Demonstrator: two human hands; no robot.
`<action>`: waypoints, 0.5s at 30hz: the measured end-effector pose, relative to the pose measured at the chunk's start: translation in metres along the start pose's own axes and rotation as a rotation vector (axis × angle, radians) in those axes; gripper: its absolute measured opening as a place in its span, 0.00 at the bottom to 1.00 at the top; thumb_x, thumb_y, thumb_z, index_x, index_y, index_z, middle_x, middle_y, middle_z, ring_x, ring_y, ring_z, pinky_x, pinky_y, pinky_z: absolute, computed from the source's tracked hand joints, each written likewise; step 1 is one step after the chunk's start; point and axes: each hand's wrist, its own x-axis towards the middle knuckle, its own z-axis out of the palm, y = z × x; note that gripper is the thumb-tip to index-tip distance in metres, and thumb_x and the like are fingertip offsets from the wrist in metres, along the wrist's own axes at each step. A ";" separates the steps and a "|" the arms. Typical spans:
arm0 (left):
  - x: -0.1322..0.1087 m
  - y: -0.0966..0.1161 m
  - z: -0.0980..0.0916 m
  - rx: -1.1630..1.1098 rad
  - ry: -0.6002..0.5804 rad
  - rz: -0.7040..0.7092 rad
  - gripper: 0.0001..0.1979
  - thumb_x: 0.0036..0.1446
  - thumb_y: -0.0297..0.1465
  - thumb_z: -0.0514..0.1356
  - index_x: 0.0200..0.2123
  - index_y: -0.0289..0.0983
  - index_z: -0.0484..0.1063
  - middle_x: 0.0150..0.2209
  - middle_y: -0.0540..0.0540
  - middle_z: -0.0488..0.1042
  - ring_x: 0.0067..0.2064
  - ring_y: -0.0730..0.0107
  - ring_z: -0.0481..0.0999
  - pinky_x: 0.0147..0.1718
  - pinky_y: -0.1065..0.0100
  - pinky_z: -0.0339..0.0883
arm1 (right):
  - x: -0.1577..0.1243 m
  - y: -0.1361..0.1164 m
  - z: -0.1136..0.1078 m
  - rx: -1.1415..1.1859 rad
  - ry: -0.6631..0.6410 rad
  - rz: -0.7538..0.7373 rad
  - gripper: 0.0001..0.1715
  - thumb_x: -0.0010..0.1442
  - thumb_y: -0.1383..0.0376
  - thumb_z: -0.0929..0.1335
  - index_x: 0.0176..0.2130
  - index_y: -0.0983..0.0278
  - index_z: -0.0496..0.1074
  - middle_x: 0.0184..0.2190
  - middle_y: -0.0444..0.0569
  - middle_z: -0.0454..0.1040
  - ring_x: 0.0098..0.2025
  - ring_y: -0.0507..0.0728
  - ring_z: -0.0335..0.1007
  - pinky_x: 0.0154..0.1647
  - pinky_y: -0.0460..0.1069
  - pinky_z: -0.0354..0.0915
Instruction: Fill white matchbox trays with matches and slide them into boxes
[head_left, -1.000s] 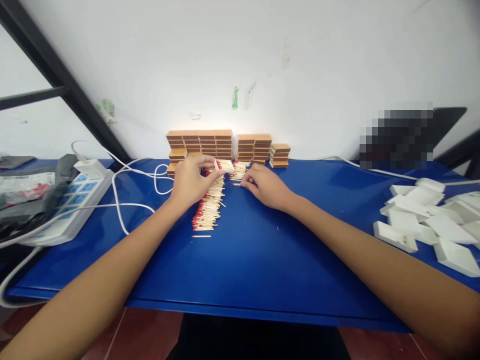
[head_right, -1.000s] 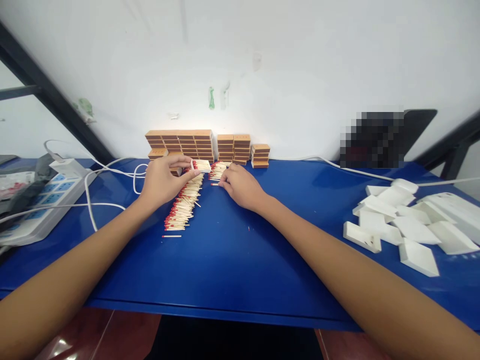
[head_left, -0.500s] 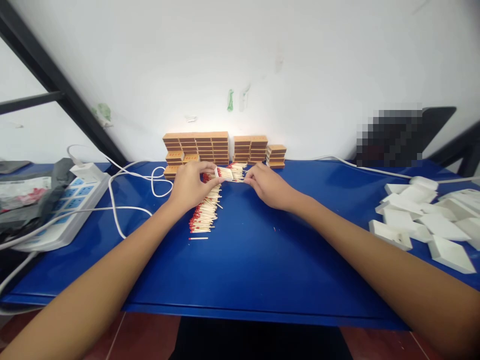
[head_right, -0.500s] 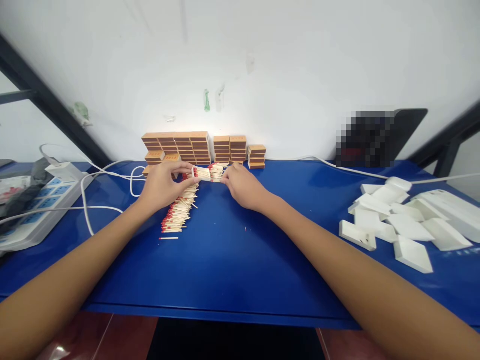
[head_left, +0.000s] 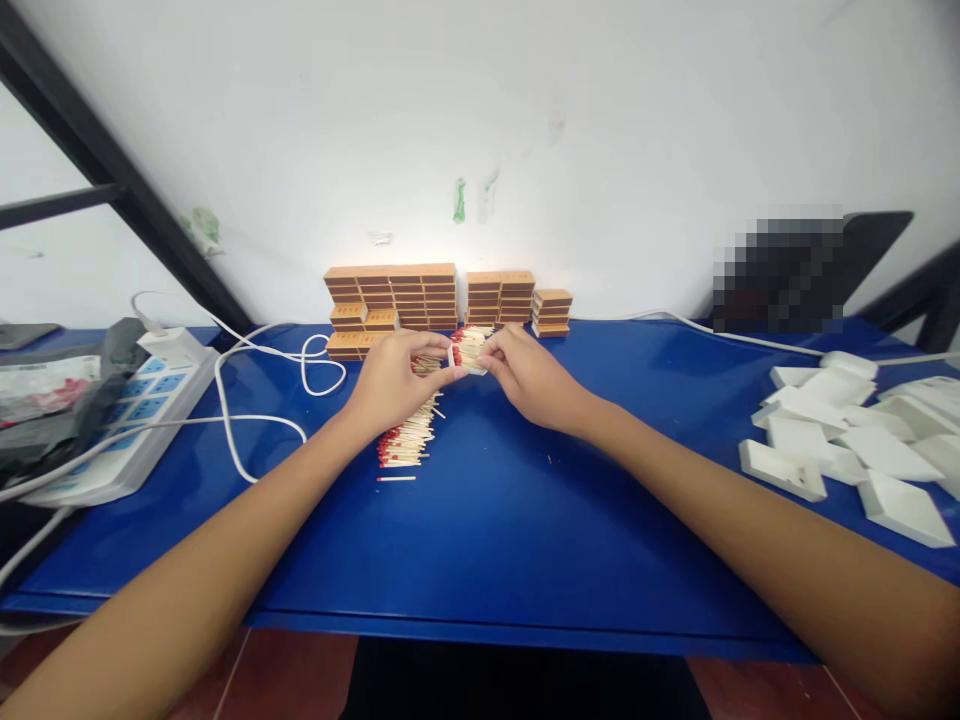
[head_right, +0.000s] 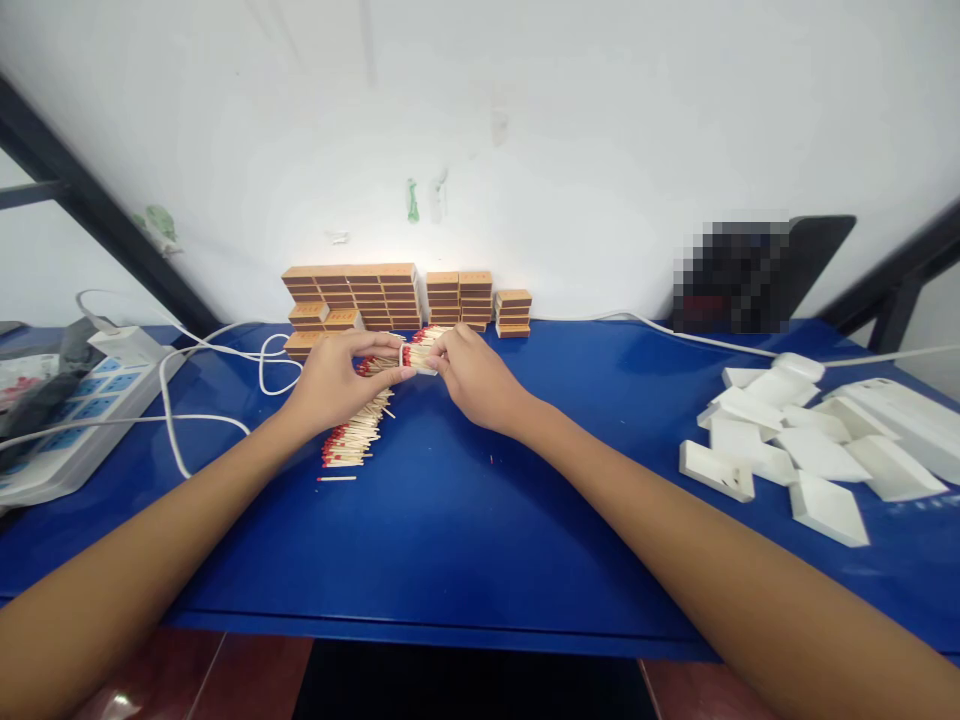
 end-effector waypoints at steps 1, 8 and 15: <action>0.000 0.000 0.000 -0.009 0.001 -0.003 0.19 0.57 0.46 0.74 0.46 0.40 0.84 0.48 0.42 0.86 0.50 0.52 0.86 0.51 0.55 0.80 | 0.000 0.000 0.000 0.006 0.000 -0.004 0.06 0.73 0.64 0.63 0.40 0.61 0.66 0.41 0.53 0.69 0.45 0.62 0.68 0.49 0.56 0.64; 0.000 0.002 0.000 -0.028 0.008 0.009 0.21 0.57 0.48 0.74 0.45 0.40 0.83 0.46 0.42 0.86 0.48 0.53 0.86 0.51 0.55 0.79 | -0.001 -0.003 -0.001 0.050 0.035 -0.019 0.05 0.71 0.65 0.67 0.39 0.61 0.71 0.40 0.51 0.70 0.43 0.60 0.68 0.45 0.54 0.66; 0.000 0.005 -0.001 -0.106 0.010 -0.061 0.21 0.55 0.46 0.75 0.46 0.39 0.82 0.47 0.42 0.86 0.50 0.52 0.86 0.52 0.56 0.79 | 0.003 -0.004 -0.006 0.033 0.202 0.035 0.02 0.67 0.65 0.70 0.39 0.61 0.75 0.37 0.47 0.70 0.34 0.55 0.65 0.39 0.52 0.64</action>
